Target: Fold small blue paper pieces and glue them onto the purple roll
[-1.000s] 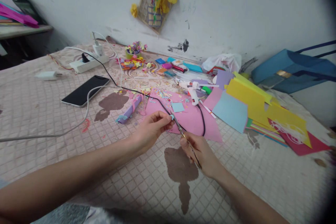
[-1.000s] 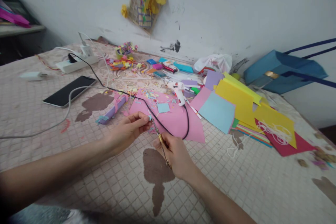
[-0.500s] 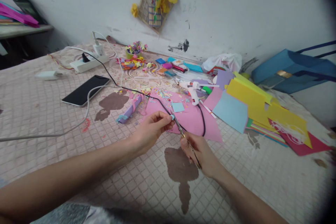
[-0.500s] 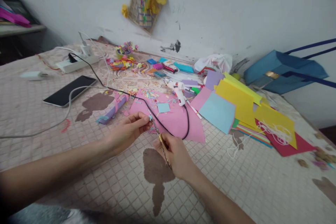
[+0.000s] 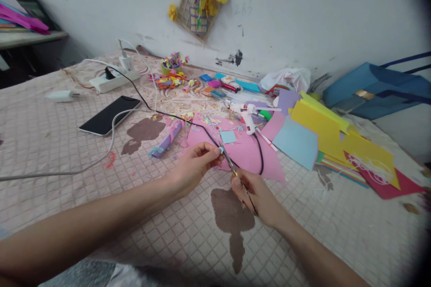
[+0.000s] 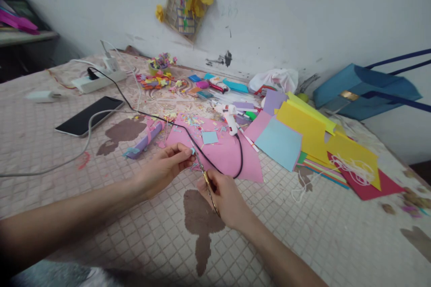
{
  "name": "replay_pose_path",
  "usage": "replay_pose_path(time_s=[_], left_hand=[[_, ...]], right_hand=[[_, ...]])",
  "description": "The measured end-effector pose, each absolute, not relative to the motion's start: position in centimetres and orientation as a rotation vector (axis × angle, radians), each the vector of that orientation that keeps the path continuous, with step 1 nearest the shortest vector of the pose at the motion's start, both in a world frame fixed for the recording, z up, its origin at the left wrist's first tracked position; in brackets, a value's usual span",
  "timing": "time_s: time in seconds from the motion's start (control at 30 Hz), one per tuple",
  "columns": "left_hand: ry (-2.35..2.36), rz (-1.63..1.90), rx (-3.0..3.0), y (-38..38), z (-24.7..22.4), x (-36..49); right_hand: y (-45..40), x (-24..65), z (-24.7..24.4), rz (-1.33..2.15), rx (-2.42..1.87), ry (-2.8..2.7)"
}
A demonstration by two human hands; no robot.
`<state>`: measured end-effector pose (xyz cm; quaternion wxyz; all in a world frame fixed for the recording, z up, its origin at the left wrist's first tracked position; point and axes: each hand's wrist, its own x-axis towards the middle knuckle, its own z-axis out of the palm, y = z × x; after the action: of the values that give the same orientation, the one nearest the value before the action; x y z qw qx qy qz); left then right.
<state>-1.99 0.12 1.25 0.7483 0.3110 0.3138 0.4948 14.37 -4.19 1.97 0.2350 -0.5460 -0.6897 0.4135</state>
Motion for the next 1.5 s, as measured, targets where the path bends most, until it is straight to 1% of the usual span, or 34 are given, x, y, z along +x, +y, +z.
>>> replay_pose_path(time_s=[0.4, 0.77, 1.03, 1.5], left_hand=[[0.694, 1.088, 0.686, 0.2, 1.2, -1.9], [0.674, 1.064, 0.701, 0.3, 1.2, -2.1], [0.644, 0.996, 0.732, 1.0, 1.3, -2.7], [0.657, 0.911, 0.845, 1.7, 1.4, -3.3]], right_hand=[[-4.2, 14.3, 1.9, 1.089, -1.51, -1.879], [-4.4, 14.1, 1.9, 1.139, -1.504, -1.814], [-4.1, 15.0, 1.6, 1.249, -1.441, -1.864], [-3.7, 15.8, 2.1, 1.149, -1.448, -1.985]])
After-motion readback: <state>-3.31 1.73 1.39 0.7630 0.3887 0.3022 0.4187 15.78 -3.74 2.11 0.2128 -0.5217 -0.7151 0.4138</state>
